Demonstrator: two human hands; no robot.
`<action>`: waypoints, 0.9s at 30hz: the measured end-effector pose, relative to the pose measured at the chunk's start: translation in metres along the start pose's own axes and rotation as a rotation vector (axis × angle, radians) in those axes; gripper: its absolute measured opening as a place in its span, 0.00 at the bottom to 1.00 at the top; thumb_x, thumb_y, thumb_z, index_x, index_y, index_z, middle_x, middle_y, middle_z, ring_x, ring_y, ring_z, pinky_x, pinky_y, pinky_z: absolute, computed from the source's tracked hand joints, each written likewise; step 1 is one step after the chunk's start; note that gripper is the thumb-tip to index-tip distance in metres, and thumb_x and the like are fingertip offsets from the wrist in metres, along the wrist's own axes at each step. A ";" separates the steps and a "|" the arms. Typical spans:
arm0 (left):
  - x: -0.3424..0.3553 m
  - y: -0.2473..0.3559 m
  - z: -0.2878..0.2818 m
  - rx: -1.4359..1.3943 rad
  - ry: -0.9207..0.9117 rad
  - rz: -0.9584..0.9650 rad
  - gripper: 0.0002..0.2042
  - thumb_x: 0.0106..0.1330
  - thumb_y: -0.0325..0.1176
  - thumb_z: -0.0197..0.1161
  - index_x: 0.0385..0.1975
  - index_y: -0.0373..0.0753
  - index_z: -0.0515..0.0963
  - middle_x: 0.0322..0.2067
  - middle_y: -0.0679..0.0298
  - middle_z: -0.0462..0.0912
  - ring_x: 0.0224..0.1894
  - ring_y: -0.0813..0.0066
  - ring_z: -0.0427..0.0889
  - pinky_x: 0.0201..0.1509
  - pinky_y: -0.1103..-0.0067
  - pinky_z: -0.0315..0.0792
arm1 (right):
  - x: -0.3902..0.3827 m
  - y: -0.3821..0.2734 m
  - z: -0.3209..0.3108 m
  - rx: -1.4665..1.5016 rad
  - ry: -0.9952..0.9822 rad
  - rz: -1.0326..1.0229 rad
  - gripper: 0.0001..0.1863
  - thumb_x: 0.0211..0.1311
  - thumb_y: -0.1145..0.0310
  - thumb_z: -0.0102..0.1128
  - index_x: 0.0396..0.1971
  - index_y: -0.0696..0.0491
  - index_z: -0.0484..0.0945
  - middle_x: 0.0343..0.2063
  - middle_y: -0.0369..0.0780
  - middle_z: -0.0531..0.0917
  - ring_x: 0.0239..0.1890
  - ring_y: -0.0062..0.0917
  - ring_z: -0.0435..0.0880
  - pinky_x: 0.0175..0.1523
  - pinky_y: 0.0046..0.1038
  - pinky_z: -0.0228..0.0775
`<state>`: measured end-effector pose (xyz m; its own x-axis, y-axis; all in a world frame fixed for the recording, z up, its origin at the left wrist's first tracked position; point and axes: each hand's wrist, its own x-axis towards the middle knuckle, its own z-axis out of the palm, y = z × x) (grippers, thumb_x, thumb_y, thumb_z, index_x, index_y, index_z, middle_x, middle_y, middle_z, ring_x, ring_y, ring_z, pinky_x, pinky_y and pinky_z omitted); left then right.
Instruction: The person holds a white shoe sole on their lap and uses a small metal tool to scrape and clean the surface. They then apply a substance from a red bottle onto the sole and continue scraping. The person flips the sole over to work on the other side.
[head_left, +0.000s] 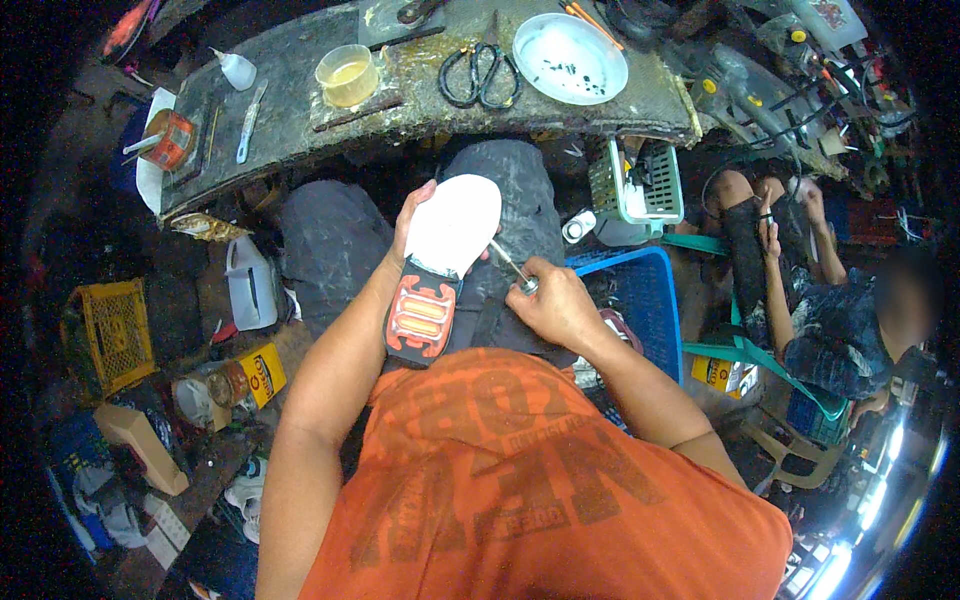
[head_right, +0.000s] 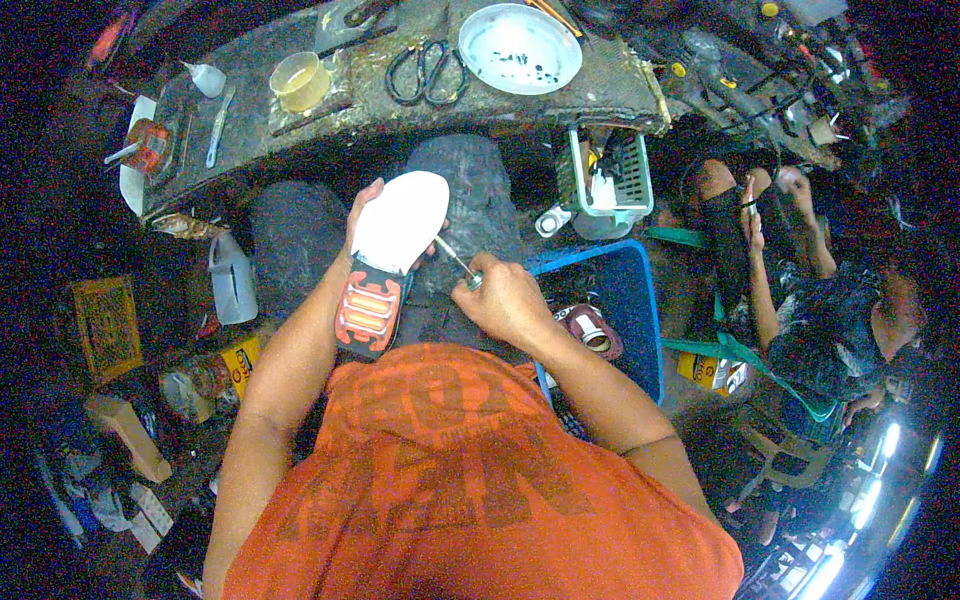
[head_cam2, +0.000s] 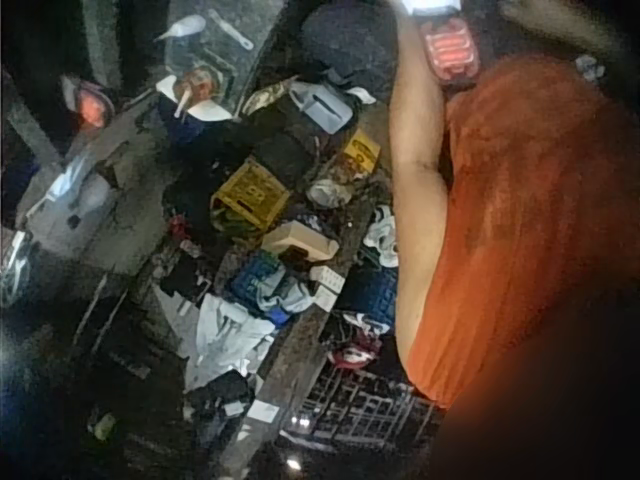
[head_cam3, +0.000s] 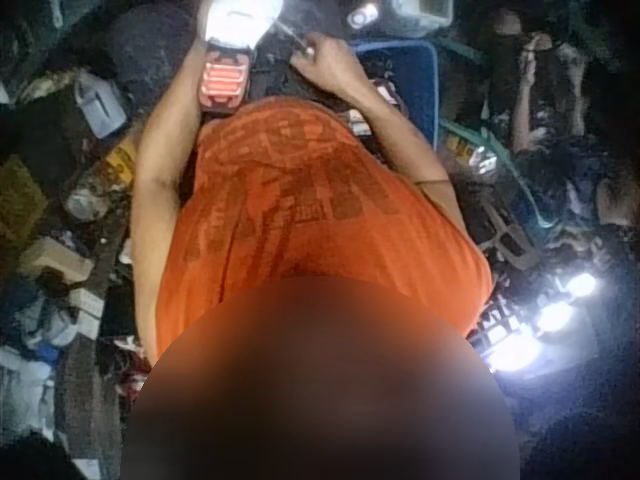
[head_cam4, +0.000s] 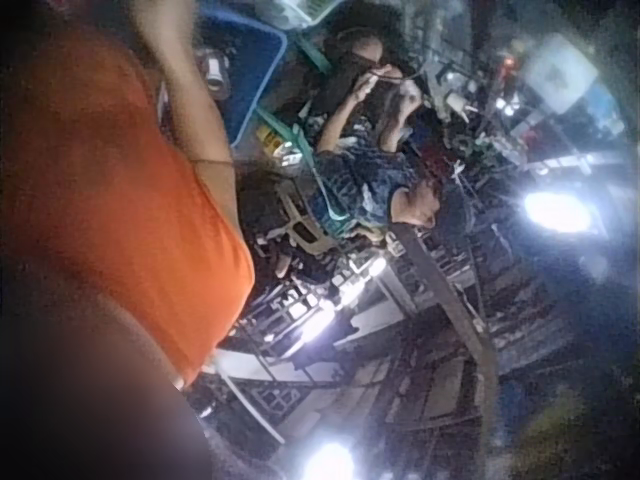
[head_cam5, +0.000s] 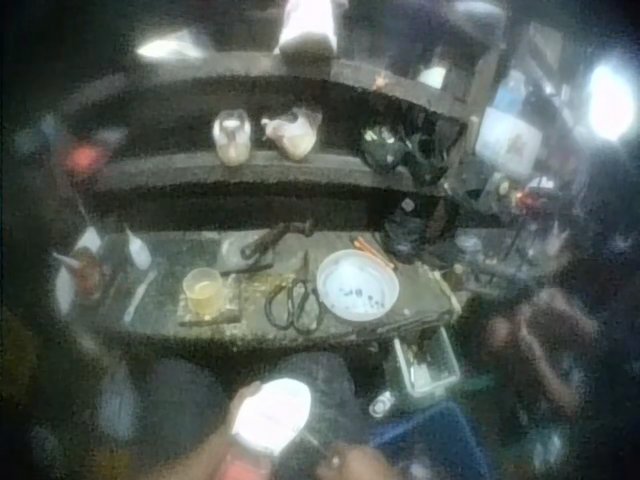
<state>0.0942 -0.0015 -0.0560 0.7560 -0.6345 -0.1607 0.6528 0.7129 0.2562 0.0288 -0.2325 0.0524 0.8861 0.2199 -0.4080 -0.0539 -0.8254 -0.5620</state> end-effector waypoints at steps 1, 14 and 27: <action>0.000 0.000 0.000 0.010 0.014 -0.001 0.40 0.75 0.63 0.46 0.68 0.27 0.70 0.50 0.33 0.84 0.36 0.43 0.91 0.25 0.63 0.88 | 0.001 0.000 0.000 0.007 0.010 0.001 0.17 0.59 0.60 0.69 0.37 0.60 0.83 0.22 0.55 0.85 0.31 0.51 0.89 0.41 0.47 0.80; 0.001 0.002 -0.001 0.001 0.120 0.019 0.42 0.74 0.65 0.47 0.69 0.26 0.69 0.50 0.29 0.83 0.34 0.43 0.91 0.26 0.61 0.88 | -0.005 -0.005 0.004 -0.040 0.016 -0.059 0.17 0.60 0.60 0.68 0.37 0.60 0.82 0.24 0.56 0.87 0.34 0.54 0.89 0.44 0.51 0.82; 0.000 0.006 -0.006 -0.079 -0.207 -0.028 0.38 0.76 0.60 0.49 0.64 0.24 0.73 0.53 0.36 0.84 0.50 0.41 0.88 0.45 0.57 0.89 | -0.010 -0.007 0.009 -0.124 0.038 -0.143 0.16 0.60 0.62 0.68 0.38 0.61 0.81 0.23 0.54 0.86 0.32 0.53 0.89 0.41 0.49 0.81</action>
<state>0.0987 0.0044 -0.0600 0.7169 -0.6963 0.0348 0.6812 0.7103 0.1773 0.0159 -0.2239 0.0542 0.8975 0.3220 -0.3014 0.1293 -0.8454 -0.5183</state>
